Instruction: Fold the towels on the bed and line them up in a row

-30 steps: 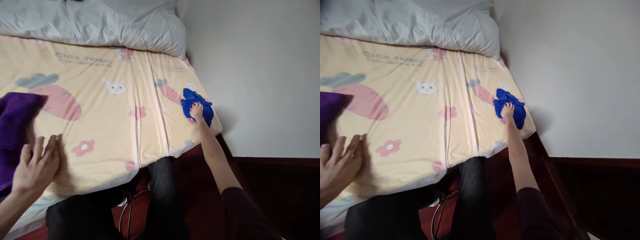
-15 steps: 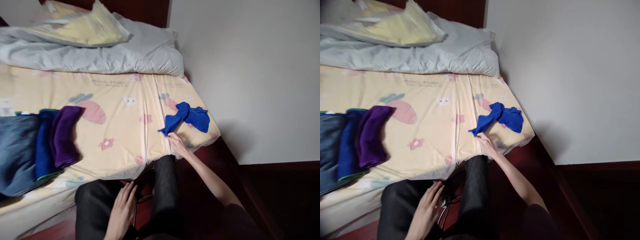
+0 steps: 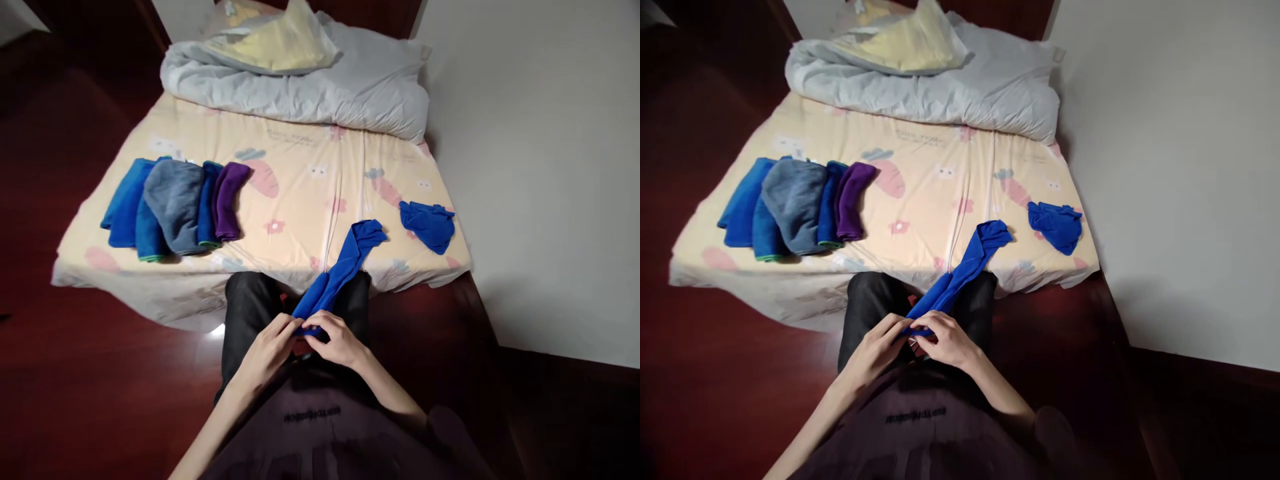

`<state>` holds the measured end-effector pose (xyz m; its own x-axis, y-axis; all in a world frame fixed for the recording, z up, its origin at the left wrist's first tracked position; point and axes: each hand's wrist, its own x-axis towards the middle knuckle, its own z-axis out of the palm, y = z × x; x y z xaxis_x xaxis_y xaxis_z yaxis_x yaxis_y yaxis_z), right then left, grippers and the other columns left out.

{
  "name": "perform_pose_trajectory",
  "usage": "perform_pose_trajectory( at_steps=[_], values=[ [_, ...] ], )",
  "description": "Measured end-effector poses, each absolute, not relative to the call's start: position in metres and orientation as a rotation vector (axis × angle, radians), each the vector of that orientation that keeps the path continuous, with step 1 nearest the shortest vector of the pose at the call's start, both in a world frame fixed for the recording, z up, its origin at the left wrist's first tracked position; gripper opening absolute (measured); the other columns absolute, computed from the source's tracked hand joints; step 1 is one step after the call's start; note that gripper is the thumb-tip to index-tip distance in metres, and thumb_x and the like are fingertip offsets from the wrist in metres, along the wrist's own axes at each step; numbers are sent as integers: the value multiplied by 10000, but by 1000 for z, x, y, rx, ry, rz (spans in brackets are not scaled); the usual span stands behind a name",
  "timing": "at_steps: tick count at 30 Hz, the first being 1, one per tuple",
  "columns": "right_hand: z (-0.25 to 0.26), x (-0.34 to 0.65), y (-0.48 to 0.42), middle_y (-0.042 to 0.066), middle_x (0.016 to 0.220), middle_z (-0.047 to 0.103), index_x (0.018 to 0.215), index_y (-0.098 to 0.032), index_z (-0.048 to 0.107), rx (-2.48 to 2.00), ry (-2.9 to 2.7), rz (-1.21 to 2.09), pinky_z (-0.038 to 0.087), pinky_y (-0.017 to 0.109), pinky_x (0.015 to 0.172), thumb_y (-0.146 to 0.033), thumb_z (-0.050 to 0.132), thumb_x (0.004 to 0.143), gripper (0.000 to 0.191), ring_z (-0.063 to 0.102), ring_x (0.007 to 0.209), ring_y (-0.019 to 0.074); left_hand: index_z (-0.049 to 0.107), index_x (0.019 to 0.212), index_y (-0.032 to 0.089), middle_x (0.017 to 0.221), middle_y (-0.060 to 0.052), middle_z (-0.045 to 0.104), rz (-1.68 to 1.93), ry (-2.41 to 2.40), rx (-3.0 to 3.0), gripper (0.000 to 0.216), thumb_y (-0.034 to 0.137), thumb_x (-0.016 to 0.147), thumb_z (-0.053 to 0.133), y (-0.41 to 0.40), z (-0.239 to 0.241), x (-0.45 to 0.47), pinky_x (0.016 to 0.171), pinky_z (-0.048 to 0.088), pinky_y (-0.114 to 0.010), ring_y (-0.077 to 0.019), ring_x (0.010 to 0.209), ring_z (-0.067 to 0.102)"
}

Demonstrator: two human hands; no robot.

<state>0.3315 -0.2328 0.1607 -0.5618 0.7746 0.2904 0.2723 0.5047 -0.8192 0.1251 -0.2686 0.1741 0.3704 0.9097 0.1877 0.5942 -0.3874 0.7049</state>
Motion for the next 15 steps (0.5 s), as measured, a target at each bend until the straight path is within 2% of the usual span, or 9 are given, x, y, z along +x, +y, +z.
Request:
perform_pose_trajectory(
  at_steps=[3, 6, 9, 11, 15],
  values=[
    [160, 341, -233, 44, 1021, 707, 1030, -210, 674, -863, -2363, 1040, 557, 311, 911, -62, 641, 860, 227, 681, 952, 187, 639, 1134, 199, 1026, -72, 655, 735, 1245, 2173, 253, 122, 1014, 429, -287, 198, 110, 768, 544, -237, -157, 892, 661],
    [156, 357, -225, 21, 920, 691, 910, -209, 674, -965, -2590, 989, 521, 294, 864, -21, 653, 811, 213, 663, 871, 180, 632, 1116, 201, 993, -69, 666, 784, 1312, 2238, 243, 98, 1005, 441, -305, 222, 84, 736, 529, -232, -152, 852, 641],
    [151, 377, -214, 11, 892, 673, 877, -211, 668, -1101, -2672, 900, 480, 274, 807, -15, 634, 825, 205, 636, 803, 160, 632, 1068, 203, 986, -64, 676, 891, 1476, 2224, 217, 81, 986, 472, -324, 247, 53, 753, 527, -226, -143, 858, 645],
    [148, 389, -207, 18, 891, 667, 878, -205, 666, -1169, -2681, 818, 465, 285, 816, -16, 603, 853, 200, 624, 793, 158, 626, 966, 198, 951, -41, 667, 989, 1626, 2195, 179, 62, 967, 509, -335, 263, 34, 734, 507, -194, -114, 820, 640],
    [136, 387, -208, 41, 931, 686, 937, -202, 682, -1145, -2646, 787, 470, 334, 895, -26, 575, 882, 214, 639, 904, 191, 571, 766, 195, 854, 12, 633, 1290, 1866, 2271, 242, -17, 880, 599, -347, 288, 10, 672, 464, -168, -68, 713, 594]
  ],
)
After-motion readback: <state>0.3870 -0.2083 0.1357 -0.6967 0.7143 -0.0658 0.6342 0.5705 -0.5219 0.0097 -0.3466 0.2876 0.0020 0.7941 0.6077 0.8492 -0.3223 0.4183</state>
